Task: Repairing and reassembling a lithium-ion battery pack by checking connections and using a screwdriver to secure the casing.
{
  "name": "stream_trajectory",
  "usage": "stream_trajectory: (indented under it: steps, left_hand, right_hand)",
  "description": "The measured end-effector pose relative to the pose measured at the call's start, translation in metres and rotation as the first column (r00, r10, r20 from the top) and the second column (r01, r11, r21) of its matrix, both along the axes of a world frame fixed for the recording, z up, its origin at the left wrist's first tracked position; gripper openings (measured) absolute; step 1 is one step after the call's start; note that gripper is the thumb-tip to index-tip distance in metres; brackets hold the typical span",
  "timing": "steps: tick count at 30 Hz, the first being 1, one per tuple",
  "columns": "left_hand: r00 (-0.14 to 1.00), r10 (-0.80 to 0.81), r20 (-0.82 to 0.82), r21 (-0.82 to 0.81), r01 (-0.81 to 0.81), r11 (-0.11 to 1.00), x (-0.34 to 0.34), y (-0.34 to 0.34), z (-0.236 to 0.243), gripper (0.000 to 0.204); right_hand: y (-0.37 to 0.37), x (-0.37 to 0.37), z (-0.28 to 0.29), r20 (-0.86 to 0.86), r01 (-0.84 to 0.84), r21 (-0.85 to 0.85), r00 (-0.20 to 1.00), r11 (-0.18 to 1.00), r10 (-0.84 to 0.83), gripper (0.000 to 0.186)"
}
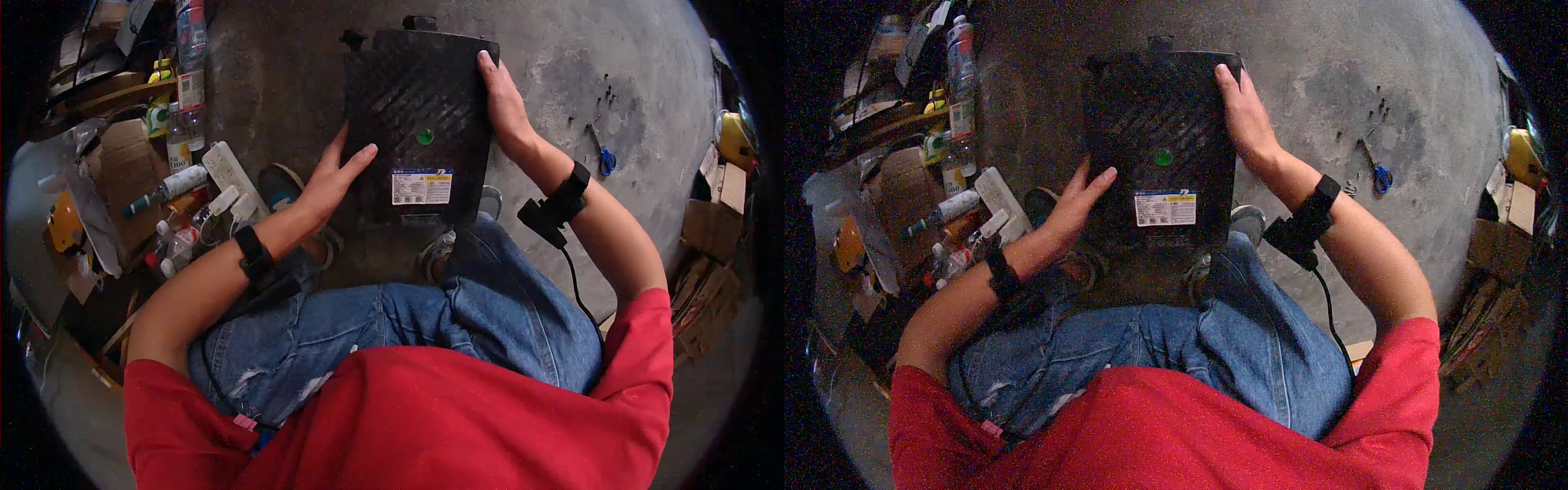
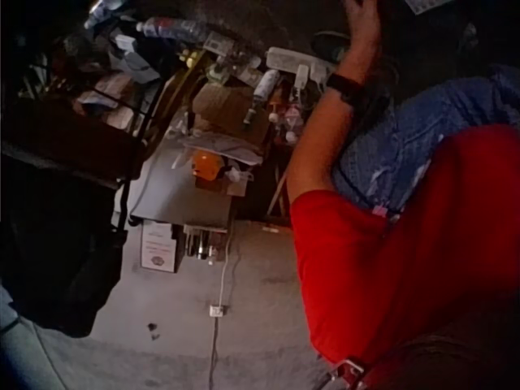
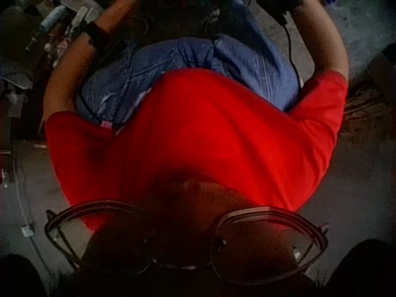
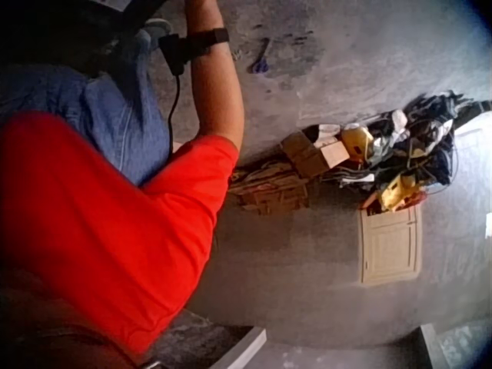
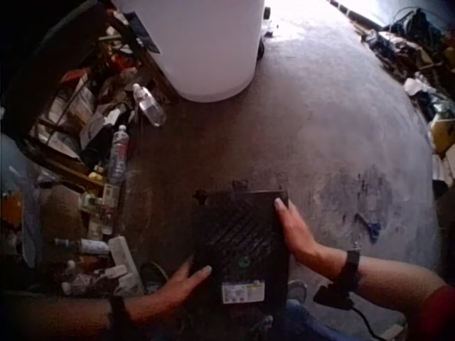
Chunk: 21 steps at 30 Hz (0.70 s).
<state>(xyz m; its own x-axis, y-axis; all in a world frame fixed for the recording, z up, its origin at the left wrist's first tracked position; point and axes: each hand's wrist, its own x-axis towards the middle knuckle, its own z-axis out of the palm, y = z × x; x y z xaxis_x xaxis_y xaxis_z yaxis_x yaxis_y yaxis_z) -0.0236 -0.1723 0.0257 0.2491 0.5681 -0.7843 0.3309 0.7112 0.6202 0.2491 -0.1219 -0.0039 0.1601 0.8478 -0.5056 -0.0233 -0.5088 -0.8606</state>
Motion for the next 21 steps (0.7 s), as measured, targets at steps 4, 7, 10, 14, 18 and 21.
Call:
stream_trajectory:
  steps: [4,7,10,14,18,21]
  left_hand:
    - [0.999,-0.042,-0.02,0.075,0.044,0.996,-0.005,0.0,-0.012,0.094]
    - [0.998,-0.061,-0.026,0.048,0.062,0.997,-0.008,0.0,-0.013,0.091]
    - [0.999,0.004,0.049,0.021,-0.005,1.0,-0.007,0.002,-0.011,0.092]
    - [0.999,-0.031,0.035,0.001,0.031,1.0,-0.004,0.008,-0.007,0.091]
    - [0.992,0.007,0.128,-0.079,0.003,0.997,-0.001,0.013,-0.003,0.092]
    - [0.991,0.062,0.119,-0.076,-0.054,0.996,0.003,0.018,-0.003,0.093]
  right_hand:
    - [-0.003,-0.003,0.005,-0.091,0.018,-0.117,0.995,0.993,-0.028,0.053]
    - [-0.001,-0.005,0.008,-0.06,0.014,-0.134,0.998,0.991,-0.023,0.051]
    - [-0.001,-0.005,0.01,-0.038,0.007,-0.152,0.999,0.988,-0.013,0.05]
    - [-0.001,-0.006,0.009,-0.058,0.019,-0.149,0.998,0.989,-0.028,0.049]
    - [-0.004,-0.003,0.002,-0.025,0.032,-0.165,0.999,0.986,-0.036,0.05]
    - [-0.006,-0.002,-0.005,0.085,-0.003,-0.112,0.996,0.994,0.012,0.051]
